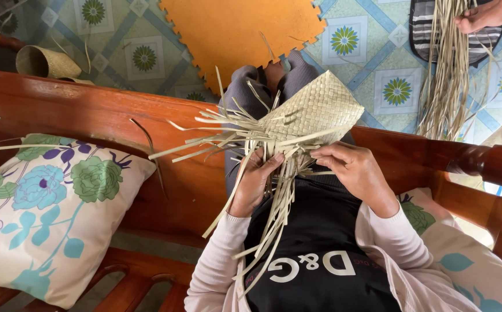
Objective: Weaving a basket using dried plant fibers while sitting on a bench.
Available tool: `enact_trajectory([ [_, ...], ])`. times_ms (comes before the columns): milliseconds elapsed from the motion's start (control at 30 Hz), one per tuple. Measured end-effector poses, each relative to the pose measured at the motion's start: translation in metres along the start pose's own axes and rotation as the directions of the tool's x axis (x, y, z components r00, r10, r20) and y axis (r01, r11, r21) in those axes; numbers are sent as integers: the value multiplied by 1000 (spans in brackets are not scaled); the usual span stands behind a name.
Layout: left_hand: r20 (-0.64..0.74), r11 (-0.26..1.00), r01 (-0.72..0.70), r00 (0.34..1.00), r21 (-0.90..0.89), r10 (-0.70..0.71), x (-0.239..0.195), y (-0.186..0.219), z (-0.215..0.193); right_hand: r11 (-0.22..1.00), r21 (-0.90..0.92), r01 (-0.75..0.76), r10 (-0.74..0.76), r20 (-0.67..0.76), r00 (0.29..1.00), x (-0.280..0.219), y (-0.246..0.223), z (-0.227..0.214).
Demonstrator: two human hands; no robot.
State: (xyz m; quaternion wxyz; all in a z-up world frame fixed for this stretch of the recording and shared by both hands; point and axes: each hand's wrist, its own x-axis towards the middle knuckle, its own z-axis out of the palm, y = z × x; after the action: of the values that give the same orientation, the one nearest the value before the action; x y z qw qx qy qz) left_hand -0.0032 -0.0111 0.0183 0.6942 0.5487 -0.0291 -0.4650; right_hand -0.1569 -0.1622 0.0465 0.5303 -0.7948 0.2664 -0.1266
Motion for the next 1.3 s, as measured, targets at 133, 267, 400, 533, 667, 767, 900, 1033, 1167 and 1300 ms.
enact_trajectory([
  [133,34,1000,10,999,26,-11,-5,18,9,991,125,-50,54,-32,998,-1,19,4],
  [267,-23,999,4,1000,-35,-4,4,-15,-3,991,85,-101,105,-44,994,-6,20,-1],
  [400,90,994,-15,996,105,6,0,-19,-14,987,-18,-159,158,-23,987,-20,-15,-16],
  [533,104,996,-12,995,89,3,-11,-2,-9,978,-111,-176,174,-33,984,-28,-31,-18],
  [667,108,995,-23,994,97,12,1,-15,-14,983,-119,-140,131,-81,988,-19,-22,0],
  [767,87,993,-31,996,116,21,6,-31,-21,977,-50,-208,202,-104,974,-16,-7,9],
  [900,110,987,-30,994,158,13,13,-39,-26,961,6,-276,274,-120,954,-12,1,13],
  [1033,157,981,-50,987,190,20,11,-37,-23,971,-19,-238,235,-94,967,-14,-36,4],
  [1167,234,981,-30,972,194,-17,-13,-1,-8,939,-203,-276,278,-19,960,-32,-63,-7],
  [1300,163,988,5,986,157,-31,-2,-15,-11,959,-217,-183,185,-12,983,-24,-38,0],
])
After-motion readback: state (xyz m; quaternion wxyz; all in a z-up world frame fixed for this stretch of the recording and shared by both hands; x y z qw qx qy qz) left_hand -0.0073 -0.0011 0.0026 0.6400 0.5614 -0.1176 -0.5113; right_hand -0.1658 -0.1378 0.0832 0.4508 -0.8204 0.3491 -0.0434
